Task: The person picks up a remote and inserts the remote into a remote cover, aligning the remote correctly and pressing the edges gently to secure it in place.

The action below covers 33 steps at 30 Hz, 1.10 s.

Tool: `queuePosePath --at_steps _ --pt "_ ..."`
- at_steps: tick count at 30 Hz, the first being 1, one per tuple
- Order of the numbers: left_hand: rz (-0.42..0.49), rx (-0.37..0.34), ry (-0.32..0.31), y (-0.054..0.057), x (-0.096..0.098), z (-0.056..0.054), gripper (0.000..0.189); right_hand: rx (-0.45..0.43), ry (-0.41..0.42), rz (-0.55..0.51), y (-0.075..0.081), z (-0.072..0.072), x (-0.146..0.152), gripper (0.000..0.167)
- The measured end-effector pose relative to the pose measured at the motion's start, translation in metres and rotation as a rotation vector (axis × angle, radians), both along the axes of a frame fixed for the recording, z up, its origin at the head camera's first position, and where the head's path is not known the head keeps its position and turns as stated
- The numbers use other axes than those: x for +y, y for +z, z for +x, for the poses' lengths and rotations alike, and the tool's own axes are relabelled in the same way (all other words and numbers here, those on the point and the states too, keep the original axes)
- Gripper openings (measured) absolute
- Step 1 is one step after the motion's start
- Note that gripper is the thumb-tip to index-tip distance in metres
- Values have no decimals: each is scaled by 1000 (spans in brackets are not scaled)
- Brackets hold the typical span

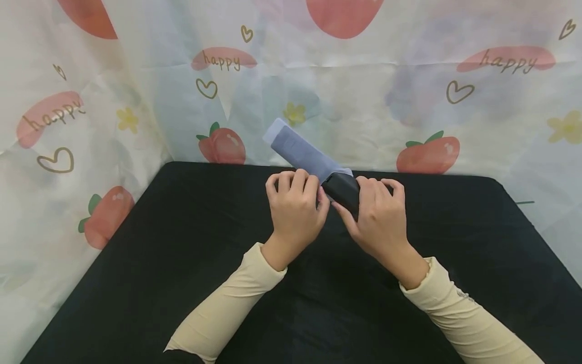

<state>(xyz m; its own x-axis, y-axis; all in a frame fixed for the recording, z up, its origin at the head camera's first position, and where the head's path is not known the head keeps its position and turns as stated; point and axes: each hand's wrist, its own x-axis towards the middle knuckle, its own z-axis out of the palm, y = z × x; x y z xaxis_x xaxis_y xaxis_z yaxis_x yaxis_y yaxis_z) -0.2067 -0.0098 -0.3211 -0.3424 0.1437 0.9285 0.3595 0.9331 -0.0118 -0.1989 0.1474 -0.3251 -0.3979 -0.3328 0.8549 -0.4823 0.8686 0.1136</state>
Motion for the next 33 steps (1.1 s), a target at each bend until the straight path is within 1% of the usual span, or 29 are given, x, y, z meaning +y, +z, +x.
queuePosePath --at_steps 2,5,8,12,16,21,23,24,25,29,30,31,32,33 --pt "2 2 -28 -1 1 -2 10 -6 -11 13 1 1 -2 64" --pt "1 6 -110 -4 -1 -4 8 -27 -32 33 2 4 -4 63" --pt "-28 15 -195 -6 -2 -6 8 -52 -44 35 3 6 -4 64" --pt "-72 8 -285 -8 -4 -6 6 -73 -41 22 3 7 -5 65" --pt "-98 -29 -351 -11 -5 -6 6 -93 -29 12 3 8 -5 64" --pt "-119 -54 -404 -14 -7 -6 6 -131 -12 -1 3 7 -4 61" --pt "-119 -54 -395 -14 -8 -6 7 -131 -8 -13 2 5 -4 63" --pt "-120 -53 -372 -13 -7 -6 7 -131 -4 -22 2 5 -4 65" --pt "-121 -50 -339 -12 -7 -6 7 -131 -1 -31 1 3 -4 67" --pt "-114 -17 -149 -9 -7 -6 12 -137 2 -58 -1 -2 -6 76" --pt "-104 -13 -115 -9 -6 -6 14 -145 0 -67 -1 -2 -7 77" --pt "-88 -16 -97 -9 -6 -6 16 -151 -1 -81 -1 -3 -7 78" --pt "-67 -26 -93 -10 -6 -5 18 -158 -3 -98 -1 -3 -8 79" --pt "-41 -42 -104 -9 -6 -5 19 -165 -5 -118 -1 -3 -8 79"
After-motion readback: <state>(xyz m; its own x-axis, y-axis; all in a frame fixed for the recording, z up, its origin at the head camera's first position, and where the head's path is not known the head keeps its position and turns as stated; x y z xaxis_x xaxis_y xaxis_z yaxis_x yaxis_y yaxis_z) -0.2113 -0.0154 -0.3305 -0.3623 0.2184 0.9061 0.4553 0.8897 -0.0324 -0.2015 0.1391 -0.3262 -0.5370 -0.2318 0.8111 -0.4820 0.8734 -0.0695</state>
